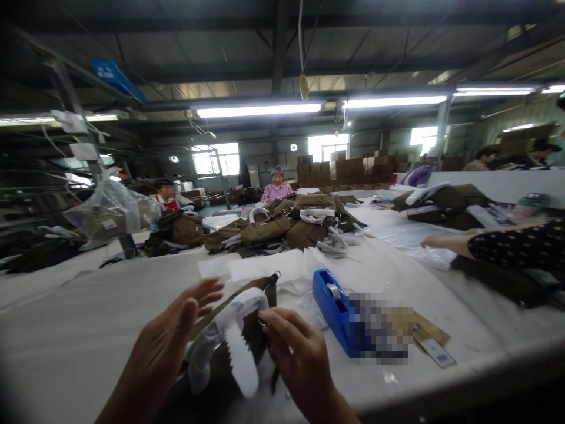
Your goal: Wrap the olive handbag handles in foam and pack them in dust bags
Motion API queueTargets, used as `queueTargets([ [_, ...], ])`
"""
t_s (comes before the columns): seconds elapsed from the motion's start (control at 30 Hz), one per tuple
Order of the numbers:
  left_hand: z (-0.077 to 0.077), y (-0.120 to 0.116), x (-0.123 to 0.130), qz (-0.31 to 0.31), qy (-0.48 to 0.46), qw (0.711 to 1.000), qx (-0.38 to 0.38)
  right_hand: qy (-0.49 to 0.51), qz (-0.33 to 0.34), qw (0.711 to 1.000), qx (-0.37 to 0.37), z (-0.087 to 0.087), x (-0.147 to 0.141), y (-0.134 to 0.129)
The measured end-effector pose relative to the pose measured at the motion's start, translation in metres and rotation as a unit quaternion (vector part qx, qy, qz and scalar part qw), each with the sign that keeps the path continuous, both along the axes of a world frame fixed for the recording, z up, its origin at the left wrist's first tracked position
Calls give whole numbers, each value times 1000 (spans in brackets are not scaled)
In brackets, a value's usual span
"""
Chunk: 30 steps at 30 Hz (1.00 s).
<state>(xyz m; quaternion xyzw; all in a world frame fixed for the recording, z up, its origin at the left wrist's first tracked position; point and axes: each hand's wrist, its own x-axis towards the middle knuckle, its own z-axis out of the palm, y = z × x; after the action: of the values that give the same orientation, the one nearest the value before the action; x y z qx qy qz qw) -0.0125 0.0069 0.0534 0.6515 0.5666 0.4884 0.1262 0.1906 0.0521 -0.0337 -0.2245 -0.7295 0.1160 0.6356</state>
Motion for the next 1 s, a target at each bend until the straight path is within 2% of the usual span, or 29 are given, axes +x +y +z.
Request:
queueTargets([
  [0.13,-4,-1,16,-85,136,981,-112,38,-35,993,-108,-30,10,-9],
  [0.2,-3,2,19,-109,165,973,-117,30,-25,988,-149,-43,16,-15],
  [0.27,-2,10,17,-94,194,972,-97,16,-10,982,-190,-56,25,-21],
  [0.37,0,29,4,-22,268,963,-4,-4,-16,965,-261,-74,44,-31],
  [0.5,9,57,-14,86,381,901,188,-45,-71,943,-321,-95,70,-39],
  [0.6,13,69,-20,108,396,870,272,-71,-110,931,-341,-108,84,-39],
  [0.73,1,77,-19,79,334,882,323,-107,-142,922,-344,-120,91,-28],
  [0.8,-11,80,-19,83,304,899,303,-143,-157,918,-335,-123,91,-17],
  [0.9,-28,81,-24,126,261,919,268,-188,-174,910,-325,-126,85,6],
  [1.0,-38,79,-34,141,227,931,249,-223,-196,900,-321,-128,73,34],
])
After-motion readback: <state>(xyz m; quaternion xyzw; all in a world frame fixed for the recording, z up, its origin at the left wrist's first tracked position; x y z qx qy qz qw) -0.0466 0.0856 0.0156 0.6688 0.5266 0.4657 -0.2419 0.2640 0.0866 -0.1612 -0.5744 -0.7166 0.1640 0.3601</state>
